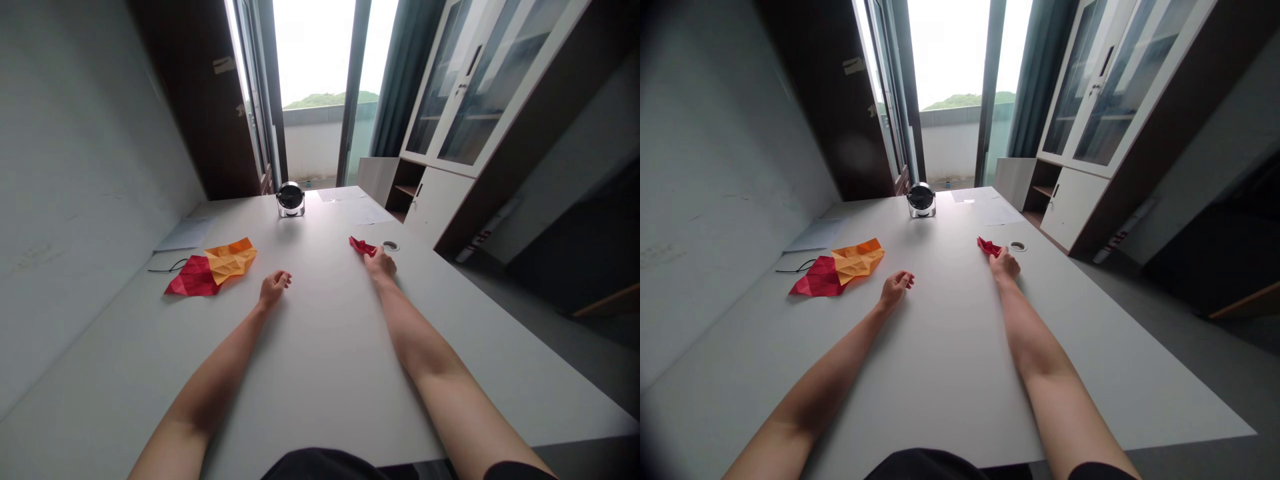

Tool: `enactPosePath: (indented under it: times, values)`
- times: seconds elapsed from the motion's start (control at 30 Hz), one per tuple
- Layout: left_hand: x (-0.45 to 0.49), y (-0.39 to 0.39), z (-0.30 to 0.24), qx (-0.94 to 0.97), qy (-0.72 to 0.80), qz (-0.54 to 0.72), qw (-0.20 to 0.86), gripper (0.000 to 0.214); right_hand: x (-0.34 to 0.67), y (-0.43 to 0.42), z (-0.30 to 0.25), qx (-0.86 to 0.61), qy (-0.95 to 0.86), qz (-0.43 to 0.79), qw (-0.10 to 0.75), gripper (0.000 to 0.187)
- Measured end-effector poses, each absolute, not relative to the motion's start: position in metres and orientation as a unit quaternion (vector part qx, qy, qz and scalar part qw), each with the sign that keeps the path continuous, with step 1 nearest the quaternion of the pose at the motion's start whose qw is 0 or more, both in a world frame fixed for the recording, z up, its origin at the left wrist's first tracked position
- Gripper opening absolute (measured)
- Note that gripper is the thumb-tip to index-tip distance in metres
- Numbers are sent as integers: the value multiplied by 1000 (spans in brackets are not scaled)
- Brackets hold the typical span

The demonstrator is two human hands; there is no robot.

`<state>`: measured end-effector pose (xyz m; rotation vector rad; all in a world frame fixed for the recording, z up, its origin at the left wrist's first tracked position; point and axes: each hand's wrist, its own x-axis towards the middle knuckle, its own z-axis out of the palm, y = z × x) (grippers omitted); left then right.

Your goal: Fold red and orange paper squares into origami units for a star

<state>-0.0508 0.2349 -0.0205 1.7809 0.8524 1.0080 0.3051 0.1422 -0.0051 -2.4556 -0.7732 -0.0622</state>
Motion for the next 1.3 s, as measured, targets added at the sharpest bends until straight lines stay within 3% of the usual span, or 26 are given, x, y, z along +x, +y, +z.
enactPosePath:
  times: [0.13,0.3,0.57,0.87,0.97,1.17,1.3]
  values:
    - [-51,238,-21,692,374,430,443,25,305,141,-5,-899,-271,-66,339,38]
    - [-55,247,-22,576,430,507,476,28,299,144,-8,-856,-316,-108,395,24]
    - [-60,258,-23,483,471,563,478,50,273,160,-19,-735,-512,-53,441,19]
    - [-83,277,-6,339,483,552,590,78,275,159,-20,-730,-508,-35,455,21]
    - [-94,285,-4,328,493,515,619,68,273,158,-18,-736,-509,-27,446,20]
    - [-99,289,-4,369,514,452,629,18,268,155,-10,-763,-493,-5,419,23]
    - [-95,288,-5,383,517,463,609,15,266,154,-7,-762,-492,0,420,23]
